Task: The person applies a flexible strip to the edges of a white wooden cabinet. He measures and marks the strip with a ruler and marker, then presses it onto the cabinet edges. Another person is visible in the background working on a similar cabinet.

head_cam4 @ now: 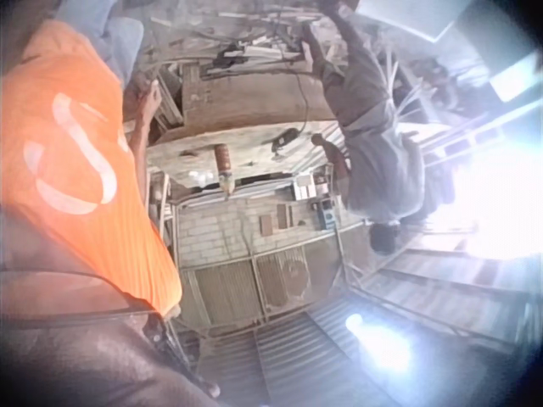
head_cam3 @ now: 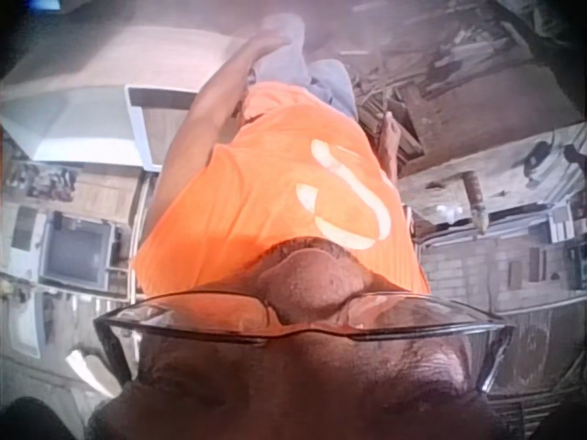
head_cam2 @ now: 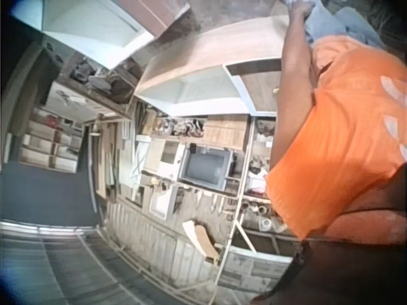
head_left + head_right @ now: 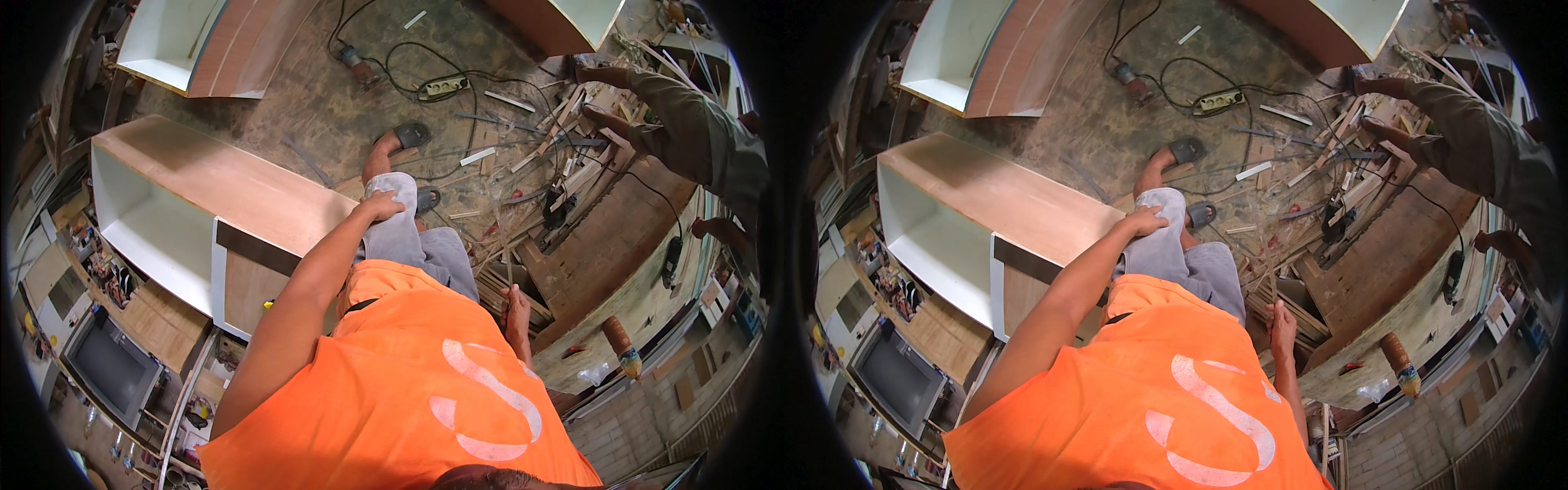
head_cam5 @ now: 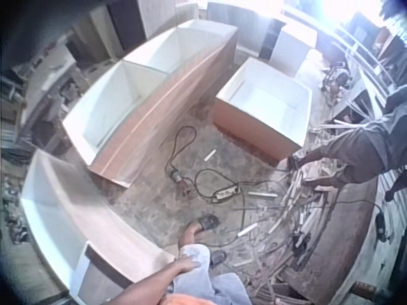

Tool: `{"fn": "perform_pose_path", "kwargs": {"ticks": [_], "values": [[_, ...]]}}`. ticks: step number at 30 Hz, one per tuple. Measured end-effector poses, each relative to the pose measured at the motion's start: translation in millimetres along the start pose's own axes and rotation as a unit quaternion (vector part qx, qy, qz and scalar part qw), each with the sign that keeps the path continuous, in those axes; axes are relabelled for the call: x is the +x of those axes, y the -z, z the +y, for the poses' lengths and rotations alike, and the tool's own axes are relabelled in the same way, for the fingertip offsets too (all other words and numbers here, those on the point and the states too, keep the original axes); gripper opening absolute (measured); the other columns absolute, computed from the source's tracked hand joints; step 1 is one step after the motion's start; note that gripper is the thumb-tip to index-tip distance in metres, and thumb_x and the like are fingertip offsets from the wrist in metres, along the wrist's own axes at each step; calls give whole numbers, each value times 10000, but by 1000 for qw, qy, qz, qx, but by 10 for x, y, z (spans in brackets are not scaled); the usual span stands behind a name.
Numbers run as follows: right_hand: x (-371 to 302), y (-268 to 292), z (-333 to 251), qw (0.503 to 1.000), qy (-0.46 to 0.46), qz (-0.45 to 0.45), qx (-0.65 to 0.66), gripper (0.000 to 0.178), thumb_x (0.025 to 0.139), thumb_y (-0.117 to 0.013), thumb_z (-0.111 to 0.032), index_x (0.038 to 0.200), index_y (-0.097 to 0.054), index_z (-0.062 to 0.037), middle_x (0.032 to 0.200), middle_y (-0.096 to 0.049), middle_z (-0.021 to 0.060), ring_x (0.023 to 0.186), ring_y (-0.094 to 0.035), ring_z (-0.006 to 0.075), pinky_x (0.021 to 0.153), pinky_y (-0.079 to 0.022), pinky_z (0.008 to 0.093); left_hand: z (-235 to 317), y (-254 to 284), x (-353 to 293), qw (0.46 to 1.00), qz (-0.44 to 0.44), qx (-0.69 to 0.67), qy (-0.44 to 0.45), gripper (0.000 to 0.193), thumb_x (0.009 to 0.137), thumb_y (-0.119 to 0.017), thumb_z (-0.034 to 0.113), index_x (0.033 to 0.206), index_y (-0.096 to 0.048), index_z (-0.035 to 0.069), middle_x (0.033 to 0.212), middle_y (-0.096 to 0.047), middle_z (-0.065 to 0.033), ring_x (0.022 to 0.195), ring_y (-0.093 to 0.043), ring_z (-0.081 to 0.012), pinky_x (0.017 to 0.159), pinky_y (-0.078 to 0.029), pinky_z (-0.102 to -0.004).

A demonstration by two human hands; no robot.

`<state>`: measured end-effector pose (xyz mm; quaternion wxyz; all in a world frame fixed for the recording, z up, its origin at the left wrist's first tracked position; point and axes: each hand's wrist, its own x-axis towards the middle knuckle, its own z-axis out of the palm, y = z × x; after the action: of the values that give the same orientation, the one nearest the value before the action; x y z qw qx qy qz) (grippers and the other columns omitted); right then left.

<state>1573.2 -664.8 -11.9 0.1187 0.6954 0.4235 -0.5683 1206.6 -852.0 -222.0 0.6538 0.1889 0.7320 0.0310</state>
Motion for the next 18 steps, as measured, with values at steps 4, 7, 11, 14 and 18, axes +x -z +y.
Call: {"fn": "perform_pose_path", "kwargs": {"ticks": [4,7,11,14,18], "values": [[35,-82,-81,1000,19,7,12,510,966,-575,-504,1073,-663,-13,685,-474,-57,559,-405,55,504,-308,205,-32,32,115,984,155,-49,-70,453,808,-616,408,1141,-710,116,1157,-651,-194,1127,-600,-315,986,-439,-426],[147,-278,-209,989,102,17,-106,429,941,-648,-418,1108,-645,-23,738,-500,-58,648,-443,65,593,-363,220,-43,122,409,951,207,-225,-45,272,798,-662,291,927,-776,80,858,-727,-148,821,-690,-249,768,-525,-378],[362,-654,-394,993,32,-36,-106,207,872,-738,-213,942,-671,-30,778,-588,-23,735,-525,90,688,-433,261,-105,294,1268,891,206,-404,-17,178,808,-676,193,868,-762,49,763,-718,-85,678,-667,-161,629,-518,-320],[494,-967,-400,986,-50,-64,-142,133,872,-716,-157,874,-674,-31,777,-618,-21,733,-533,82,688,-443,262,-209,425,2159,863,139,-484,45,153,823,-669,172,851,-746,43,737,-694,-38,650,-634,-119,577,-503,-292],[608,-1283,-272,967,-157,-76,-185,190,876,-721,-213,880,-673,-30,747,-630,-1,711,-543,90,675,-458,279,-244,603,3260,855,135,-498,56,160,860,-658,192,875,-723,46,727,-661,-1,613,-598,-106,537,-485,-285]]}}
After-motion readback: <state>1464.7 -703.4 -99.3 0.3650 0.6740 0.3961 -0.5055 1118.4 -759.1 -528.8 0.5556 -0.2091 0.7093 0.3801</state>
